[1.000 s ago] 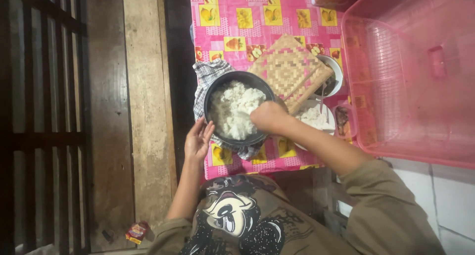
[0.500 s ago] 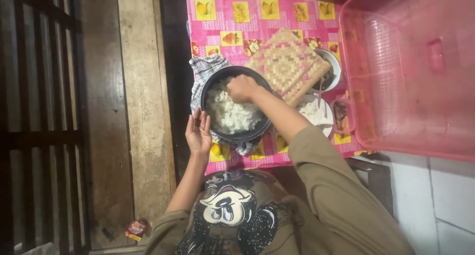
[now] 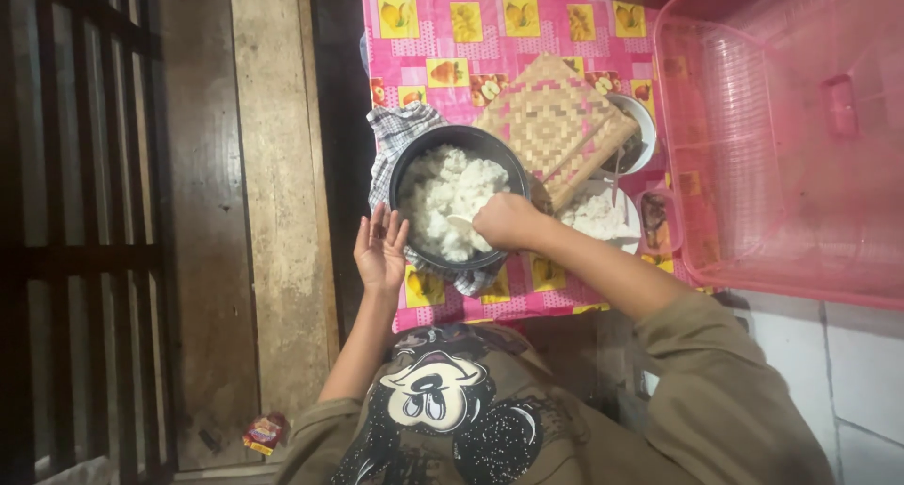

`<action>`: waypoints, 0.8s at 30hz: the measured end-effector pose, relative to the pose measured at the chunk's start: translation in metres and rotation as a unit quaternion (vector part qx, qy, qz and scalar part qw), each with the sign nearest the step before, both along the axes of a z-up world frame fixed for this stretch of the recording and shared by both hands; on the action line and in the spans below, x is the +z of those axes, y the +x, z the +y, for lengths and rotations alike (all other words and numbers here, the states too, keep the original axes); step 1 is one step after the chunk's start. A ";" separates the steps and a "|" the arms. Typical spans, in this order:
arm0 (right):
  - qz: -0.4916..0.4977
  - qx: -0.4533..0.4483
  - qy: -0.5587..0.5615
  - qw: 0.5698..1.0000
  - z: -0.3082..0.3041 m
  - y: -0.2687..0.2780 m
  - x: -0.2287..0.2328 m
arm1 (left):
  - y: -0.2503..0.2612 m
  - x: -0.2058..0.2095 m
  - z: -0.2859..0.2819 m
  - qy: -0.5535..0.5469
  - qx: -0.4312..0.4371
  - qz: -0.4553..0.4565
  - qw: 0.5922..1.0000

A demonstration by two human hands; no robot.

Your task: The person fans a pot of rice with a woven mat while stirring it with a spoon, then transfers a portion to a plate and fans it again.

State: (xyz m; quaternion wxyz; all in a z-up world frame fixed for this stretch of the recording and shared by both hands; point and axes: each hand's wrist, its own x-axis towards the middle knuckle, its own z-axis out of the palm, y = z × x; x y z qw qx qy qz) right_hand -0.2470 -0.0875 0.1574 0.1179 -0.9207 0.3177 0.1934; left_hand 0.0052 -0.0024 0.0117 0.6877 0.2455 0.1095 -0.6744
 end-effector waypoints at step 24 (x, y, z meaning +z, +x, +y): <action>-0.111 -0.144 0.090 0.979 -0.062 0.050 -0.032 | 0.014 -0.047 -0.028 0.132 -0.119 -0.101 0.979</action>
